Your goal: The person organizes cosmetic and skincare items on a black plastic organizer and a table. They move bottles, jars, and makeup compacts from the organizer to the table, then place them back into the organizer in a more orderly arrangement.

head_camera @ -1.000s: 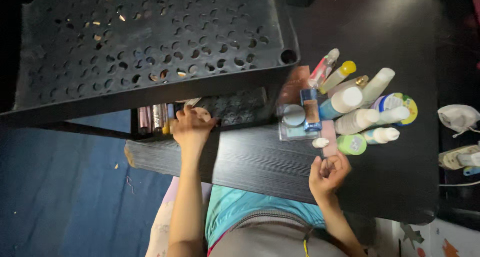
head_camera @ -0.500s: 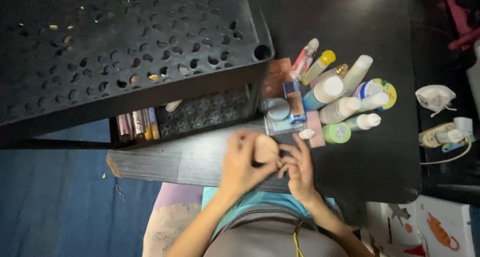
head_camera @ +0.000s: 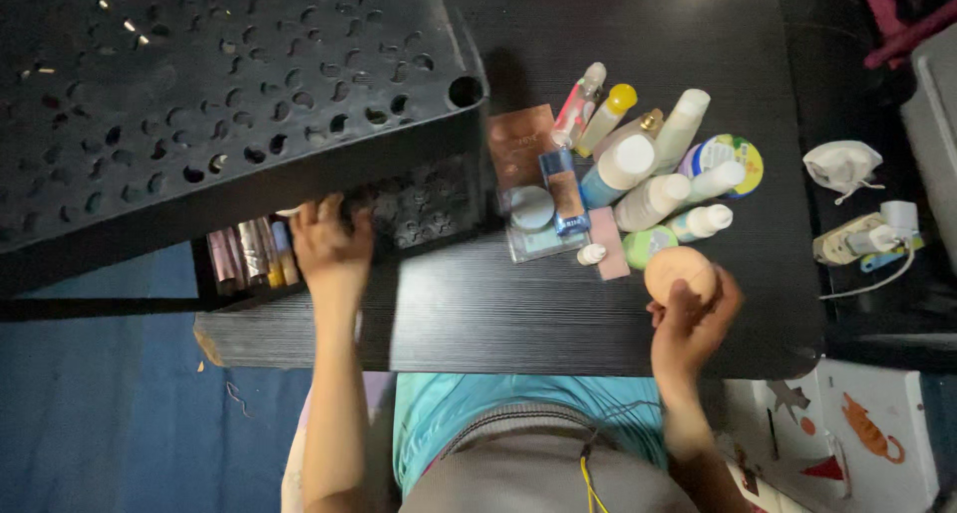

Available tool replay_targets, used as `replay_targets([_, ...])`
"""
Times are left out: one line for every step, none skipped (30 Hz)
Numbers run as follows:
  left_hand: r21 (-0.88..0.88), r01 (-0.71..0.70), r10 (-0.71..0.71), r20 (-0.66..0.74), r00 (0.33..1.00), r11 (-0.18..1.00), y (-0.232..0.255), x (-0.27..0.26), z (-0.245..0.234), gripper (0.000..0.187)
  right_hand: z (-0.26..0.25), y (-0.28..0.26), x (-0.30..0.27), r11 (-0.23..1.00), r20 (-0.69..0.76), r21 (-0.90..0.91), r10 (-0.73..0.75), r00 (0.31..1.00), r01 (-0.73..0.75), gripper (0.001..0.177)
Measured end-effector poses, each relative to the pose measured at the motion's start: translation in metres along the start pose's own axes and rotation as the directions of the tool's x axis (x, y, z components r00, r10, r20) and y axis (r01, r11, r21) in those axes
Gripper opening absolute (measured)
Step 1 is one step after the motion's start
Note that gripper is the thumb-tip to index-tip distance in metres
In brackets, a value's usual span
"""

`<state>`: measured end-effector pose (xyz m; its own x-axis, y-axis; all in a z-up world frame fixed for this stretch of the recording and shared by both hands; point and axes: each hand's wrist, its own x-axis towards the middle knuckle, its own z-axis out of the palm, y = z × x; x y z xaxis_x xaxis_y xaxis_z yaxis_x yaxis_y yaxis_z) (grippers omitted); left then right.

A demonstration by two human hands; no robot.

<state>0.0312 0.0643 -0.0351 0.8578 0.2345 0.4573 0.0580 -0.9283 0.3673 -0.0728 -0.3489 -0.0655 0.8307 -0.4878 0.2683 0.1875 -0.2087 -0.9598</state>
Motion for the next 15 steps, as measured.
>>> replay_targets([0.046, 0.08, -0.084, 0.105, 0.991, 0.996, -0.013, 0.006, 0.007, 0.052, -0.004, 0.003, 0.004, 0.999, -0.029, -0.019, 0.037, 0.999, -0.037, 0.044])
replay_targets([0.1, 0.152, -0.17, 0.206, 0.964, 0.983, -0.024, 0.009, 0.014, 0.055, -0.007, 0.004, 0.006, 0.996, -0.015, 0.016, 0.09, 0.996, -0.089, 0.047])
replay_targets([0.097, 0.133, -0.15, 0.19, 0.97, 0.986, -0.032, 0.007, 0.021, 0.056, -0.009, 0.005, 0.009, 0.989, 0.003, 0.051, 0.142, 0.99, -0.142, 0.049])
replay_targets([0.093, 0.114, -0.129, 0.173, 0.976, 0.989, -0.037, 0.003, 0.029, 0.057, -0.01, 0.006, 0.011, 0.977, 0.024, 0.086, 0.193, 0.981, -0.195, 0.052])
replay_targets([0.092, 0.097, -0.11, 0.156, 0.982, 0.991, -0.042, 0.0, 0.036, 0.058, -0.008, 0.006, 0.013, 0.968, 0.028, 0.143, 0.206, 0.978, -0.208, 0.054])
replay_targets([0.067, 0.078, -0.086, 0.13, 0.988, 0.995, -0.045, -0.001, 0.044, 0.062, -0.006, 0.006, 0.014, 0.955, 0.034, 0.199, 0.219, 0.975, -0.221, 0.057])
replay_targets([0.046, 0.061, -0.066, 0.103, 0.993, 0.997, -0.049, -0.004, 0.048, 0.066, -0.004, 0.006, 0.015, 0.938, 0.045, 0.255, 0.234, 0.971, -0.237, 0.06])
replay_targets([0.025, 0.044, -0.046, 0.076, 0.996, 0.999, -0.052, -0.005, 0.051, 0.07, -0.003, 0.004, 0.014, 0.949, 0.06, 0.238, 0.198, 0.978, -0.207, 0.06])
replay_targets([-0.008, 0.079, -0.078, 0.086, 0.993, 0.997, -0.055, -0.006, 0.053, 0.069, -0.002, 0.003, 0.013, 0.959, 0.079, 0.225, 0.161, 0.984, -0.175, 0.06])
replay_targets([-0.04, 0.114, -0.109, 0.096, 0.989, 0.993, -0.055, -0.004, 0.056, 0.068, -0.001, 0.004, 0.012, 0.967, 0.097, 0.212, 0.124, 0.988, -0.142, 0.059])
replay_targets([-0.072, 0.15, -0.142, 0.109, 0.984, 0.986, -0.056, -0.003, 0.057, 0.068, 0.001, 0.005, 0.013, 0.963, 0.083, 0.215, 0.15, 0.985, -0.165, 0.061])
replay_targets([-0.057, 0.156, -0.149, 0.117, 0.982, 0.986, -0.057, -0.001, 0.059, 0.053, 0.002, 0.009, 0.014, 0.958, 0.069, 0.218, 0.176, 0.982, -0.187, 0.063])
replay_targets([-0.042, 0.162, -0.155, 0.122, 0.98, 0.986, -0.053, 0.002, 0.061, 0.038, 0.003, 0.013, 0.016, 0.952, 0.056, 0.224, 0.2, 0.978, -0.208, 0.066])
replay_targets([-0.028, 0.167, -0.162, 0.127, 0.979, 0.986, -0.052, 0.005, 0.06, 0.024, 0.002, 0.017, 0.017, 0.953, 0.066, 0.207, 0.213, 0.975, -0.222, 0.066])
replay_targets([-0.071, 0.125, -0.12, 0.077, 0.99, 0.99, -0.05, 0.008, 0.056, 0.031, 0.0, 0.021, 0.017, 0.953, 0.074, 0.19, 0.226, 0.971, -0.236, 0.066])
